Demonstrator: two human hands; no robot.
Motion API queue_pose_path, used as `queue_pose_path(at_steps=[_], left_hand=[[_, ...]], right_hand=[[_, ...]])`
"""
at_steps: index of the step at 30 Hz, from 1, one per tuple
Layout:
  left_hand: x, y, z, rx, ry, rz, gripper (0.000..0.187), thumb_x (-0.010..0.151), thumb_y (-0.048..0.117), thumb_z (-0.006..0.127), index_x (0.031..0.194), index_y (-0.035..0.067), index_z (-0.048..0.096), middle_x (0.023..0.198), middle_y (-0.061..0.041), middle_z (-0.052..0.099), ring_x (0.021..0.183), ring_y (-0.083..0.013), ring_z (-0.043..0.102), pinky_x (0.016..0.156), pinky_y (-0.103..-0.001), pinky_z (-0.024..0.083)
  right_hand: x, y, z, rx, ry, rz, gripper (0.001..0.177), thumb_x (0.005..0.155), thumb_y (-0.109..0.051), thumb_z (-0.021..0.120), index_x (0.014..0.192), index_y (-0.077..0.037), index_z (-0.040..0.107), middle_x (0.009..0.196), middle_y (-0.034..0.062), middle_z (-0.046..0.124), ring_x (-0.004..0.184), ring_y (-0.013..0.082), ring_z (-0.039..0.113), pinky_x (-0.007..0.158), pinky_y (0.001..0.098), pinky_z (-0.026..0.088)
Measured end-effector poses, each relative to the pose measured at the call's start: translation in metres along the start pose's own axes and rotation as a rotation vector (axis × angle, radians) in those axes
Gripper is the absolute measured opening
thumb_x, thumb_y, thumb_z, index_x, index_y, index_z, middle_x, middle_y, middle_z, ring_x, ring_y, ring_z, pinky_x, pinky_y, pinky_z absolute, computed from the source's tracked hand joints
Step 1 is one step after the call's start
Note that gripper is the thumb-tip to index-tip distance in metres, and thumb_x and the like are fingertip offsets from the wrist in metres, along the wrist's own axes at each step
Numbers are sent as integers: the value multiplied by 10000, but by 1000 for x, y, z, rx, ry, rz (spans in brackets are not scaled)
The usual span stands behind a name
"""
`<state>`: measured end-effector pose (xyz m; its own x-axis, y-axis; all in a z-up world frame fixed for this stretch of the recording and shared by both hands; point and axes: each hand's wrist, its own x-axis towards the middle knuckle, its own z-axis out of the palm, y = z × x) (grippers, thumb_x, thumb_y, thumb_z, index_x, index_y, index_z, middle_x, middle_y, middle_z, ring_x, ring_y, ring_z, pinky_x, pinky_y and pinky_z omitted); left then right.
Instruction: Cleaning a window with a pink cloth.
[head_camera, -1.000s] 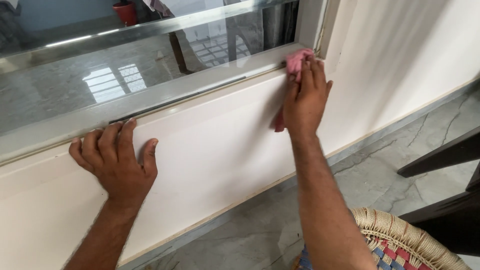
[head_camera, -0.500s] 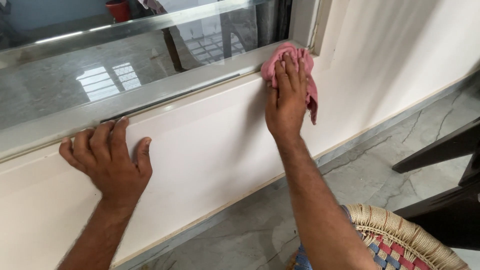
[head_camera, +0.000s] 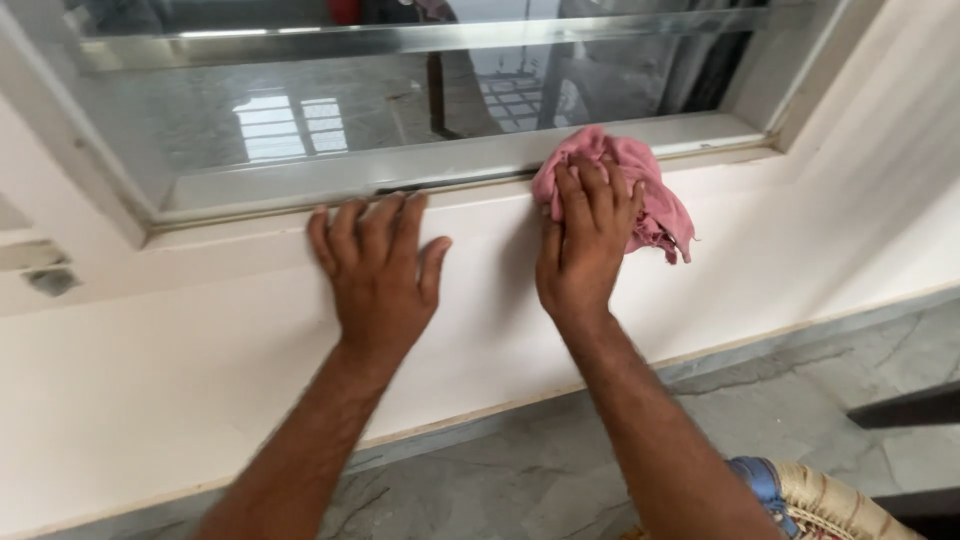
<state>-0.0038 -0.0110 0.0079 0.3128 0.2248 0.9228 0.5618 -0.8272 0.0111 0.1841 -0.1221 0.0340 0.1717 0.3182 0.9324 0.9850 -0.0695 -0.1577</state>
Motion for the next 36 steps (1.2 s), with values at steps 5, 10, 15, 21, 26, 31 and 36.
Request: queue_pose_path(at_steps=[5, 10, 15, 21, 26, 31, 36], left_hand=[[9, 1, -36, -82, 1, -63, 433, 987, 267, 703, 1368, 75, 631, 1352, -115, 589, 1320, -342, 462, 1209, -615, 257], [8, -29, -65, -252, -58, -44, 420, 968, 143, 667, 1349, -19, 597, 1363, -146, 619, 1335, -336, 521, 1234, -565, 316], [-8, -77, -116, -301, -125, -45, 373, 985, 55, 636, 1347, -28, 606, 1360, -170, 624, 1354, -336, 546, 1258, -493, 391], [-29, -153, -177, -6, 49, -111, 376, 972, 46, 670, 1343, 18, 616, 1344, -166, 571, 1314, -370, 513, 1162, -524, 374], [-72, -216, -189, 101, 51, -267, 537, 1079, 158, 595, 1535, -59, 410, 1625, -277, 363, 1554, -463, 286, 1283, -596, 204], [-100, -239, -195, 260, -90, -313, 663, 1103, 292, 565, 1608, -61, 321, 1691, -277, 242, 1600, -431, 165, 1274, -664, 65], [-100, -254, -210, 257, -69, -309, 520, 1097, 174, 522, 1581, 13, 421, 1665, -169, 401, 1599, -332, 277, 1308, -602, 106]], right_hand=[[-3, -85, 25, 115, -77, -113, 433, 944, -60, 567, 1373, -22, 622, 1434, 176, 562, 1403, 399, 450, 1246, 644, 182], [3, -131, 42, 223, -68, -99, 392, 982, -104, 568, 1362, -31, 625, 1401, 169, 591, 1344, 376, 491, 1212, 601, 239], [0, -180, 65, 347, -46, -166, 386, 1005, -102, 578, 1384, -32, 609, 1409, 162, 595, 1324, 372, 505, 1196, 581, 268], [-13, -261, 104, 523, -79, -246, 413, 1014, -94, 623, 1416, -15, 572, 1470, 187, 543, 1404, 393, 475, 1220, 607, 253], [-26, -303, 126, 590, -138, -393, 467, 1031, -94, 636, 1477, -2, 532, 1547, 208, 486, 1495, 426, 401, 1270, 636, 204], [-23, -328, 132, 599, -233, -547, 500, 1020, -56, 629, 1507, -12, 526, 1602, 195, 459, 1547, 402, 368, 1299, 604, 217], [3, -356, 130, 609, -391, -620, 514, 998, -67, 647, 1496, -21, 530, 1609, 175, 447, 1538, 365, 382, 1288, 542, 267]])
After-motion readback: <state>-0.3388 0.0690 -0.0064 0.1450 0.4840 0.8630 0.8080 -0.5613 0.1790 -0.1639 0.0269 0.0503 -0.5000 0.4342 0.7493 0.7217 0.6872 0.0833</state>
